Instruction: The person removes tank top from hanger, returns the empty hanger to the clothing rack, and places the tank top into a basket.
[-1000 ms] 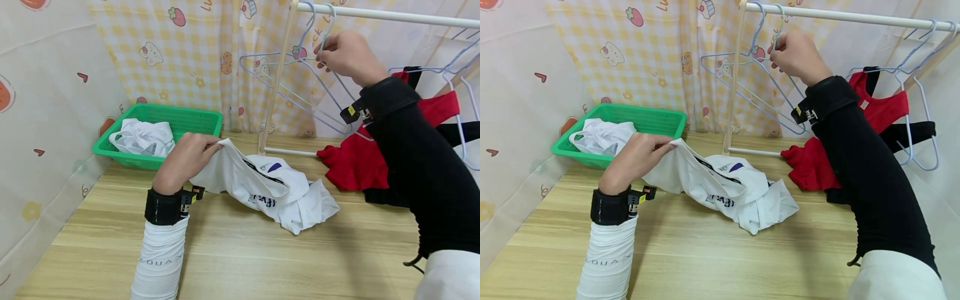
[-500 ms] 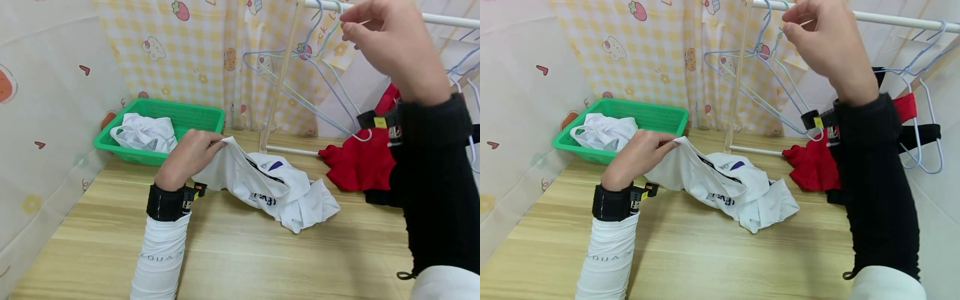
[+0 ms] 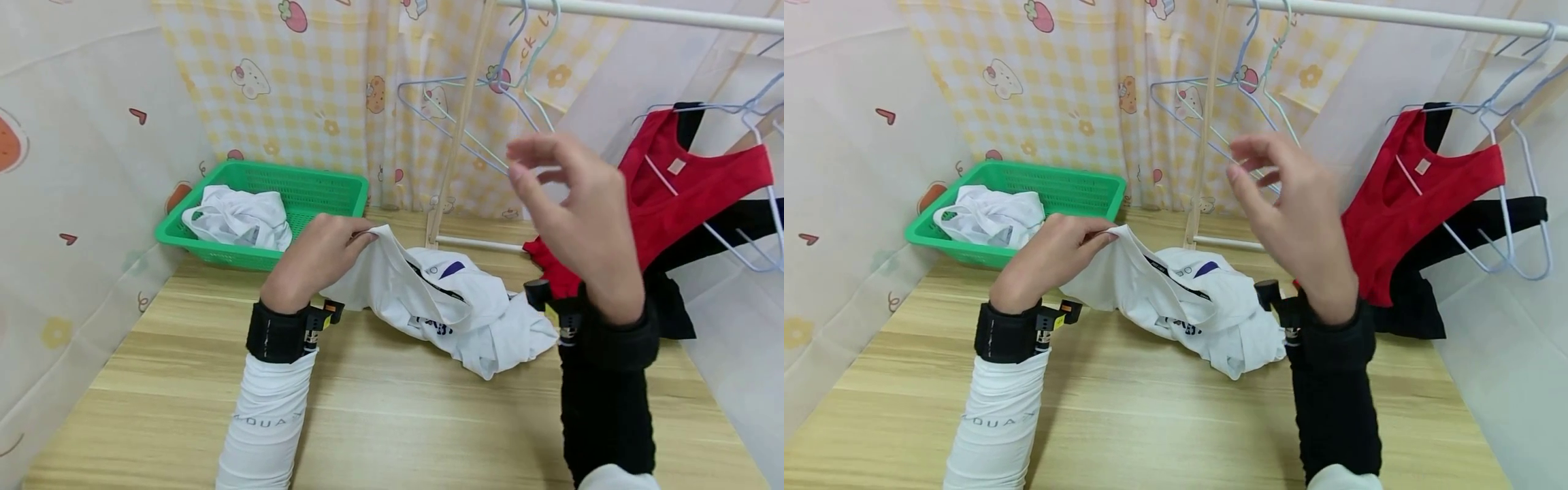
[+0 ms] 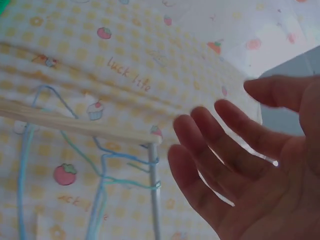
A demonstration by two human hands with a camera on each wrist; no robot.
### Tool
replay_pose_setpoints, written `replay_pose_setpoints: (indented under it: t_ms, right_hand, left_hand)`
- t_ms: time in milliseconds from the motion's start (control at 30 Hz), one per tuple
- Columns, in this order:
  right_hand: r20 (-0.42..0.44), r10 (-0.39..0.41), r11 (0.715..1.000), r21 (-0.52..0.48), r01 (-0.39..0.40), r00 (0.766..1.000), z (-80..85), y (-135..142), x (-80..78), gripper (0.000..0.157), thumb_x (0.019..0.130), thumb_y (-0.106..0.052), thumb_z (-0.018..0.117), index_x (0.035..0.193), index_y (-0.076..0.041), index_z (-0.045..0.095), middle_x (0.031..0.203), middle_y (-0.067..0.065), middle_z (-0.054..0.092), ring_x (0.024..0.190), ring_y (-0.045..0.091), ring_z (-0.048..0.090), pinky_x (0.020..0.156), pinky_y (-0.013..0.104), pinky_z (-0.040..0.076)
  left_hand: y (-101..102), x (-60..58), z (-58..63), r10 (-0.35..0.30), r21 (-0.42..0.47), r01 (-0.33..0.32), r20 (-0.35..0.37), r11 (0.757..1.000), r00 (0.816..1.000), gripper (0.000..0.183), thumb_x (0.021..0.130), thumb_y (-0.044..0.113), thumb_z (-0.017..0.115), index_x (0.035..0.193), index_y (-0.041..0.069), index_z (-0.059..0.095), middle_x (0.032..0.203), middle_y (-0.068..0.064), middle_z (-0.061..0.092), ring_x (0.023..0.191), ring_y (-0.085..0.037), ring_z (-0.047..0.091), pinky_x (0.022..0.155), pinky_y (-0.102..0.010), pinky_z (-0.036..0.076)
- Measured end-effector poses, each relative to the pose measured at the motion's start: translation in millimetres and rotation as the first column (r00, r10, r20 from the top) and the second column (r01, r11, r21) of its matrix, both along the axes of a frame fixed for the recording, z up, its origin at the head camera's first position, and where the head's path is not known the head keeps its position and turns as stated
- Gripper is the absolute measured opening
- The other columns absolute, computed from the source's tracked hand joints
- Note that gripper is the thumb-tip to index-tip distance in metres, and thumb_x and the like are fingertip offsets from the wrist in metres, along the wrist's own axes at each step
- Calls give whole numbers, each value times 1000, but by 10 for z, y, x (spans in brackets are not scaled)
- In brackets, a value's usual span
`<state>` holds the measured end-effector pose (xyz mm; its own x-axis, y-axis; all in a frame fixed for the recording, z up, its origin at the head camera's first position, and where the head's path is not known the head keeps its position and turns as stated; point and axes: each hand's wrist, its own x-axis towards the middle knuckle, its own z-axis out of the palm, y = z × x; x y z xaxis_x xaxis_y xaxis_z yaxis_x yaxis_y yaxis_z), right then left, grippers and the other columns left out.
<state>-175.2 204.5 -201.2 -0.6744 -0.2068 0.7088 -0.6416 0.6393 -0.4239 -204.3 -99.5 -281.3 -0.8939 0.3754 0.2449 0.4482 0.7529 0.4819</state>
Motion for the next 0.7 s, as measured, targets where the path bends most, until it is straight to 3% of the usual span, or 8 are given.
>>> replay_pose_setpoints:
  t_ms: [167,267,400,567,700]
  right_hand:
    - [163,76,986,137,-99,984,-276,48,-86,30,105,-10,70,134,-3,71,127,11,76,113,19,71,94,16,52]
    - [259,91,970,194,-145,962,-395,72,-153,33,106,-12,71,138,-5,69,133,11,74,118,26,70,100,33,57]
    - [359,83,962,216,-169,930,-493,110,-210,39,108,-18,69,144,-4,65,141,14,69,128,31,65,105,56,55]
    - [442,60,954,239,-182,895,-547,172,-230,43,109,-21,67,147,-2,62,148,18,65,136,36,60,108,60,53]
    - [465,67,951,237,-197,883,-555,217,-233,42,110,-20,66,147,-2,61,150,18,63,138,36,60,110,60,53]
  left_hand:
    - [60,2,-1,-3,-4,3,13,1000,1000,27,112,19,61,130,9,79,110,-8,79,80,-22,63,71,-36,52]
    - [104,2,-19,-15,-7,15,18,1000,1000,27,113,20,60,127,9,79,105,-8,78,79,-21,63,71,-36,52]
    - [192,-17,-64,-39,-7,39,16,999,999,25,113,21,59,117,8,80,90,-6,72,74,-20,59,68,-34,49]
    - [382,-77,-139,-91,3,91,-11,996,996,26,114,20,57,104,7,77,80,-3,62,72,-17,55,64,-31,46]
    - [590,-112,-224,-95,2,95,-25,995,995,26,114,21,56,105,8,77,79,-2,62,72,-18,57,66,-33,48]
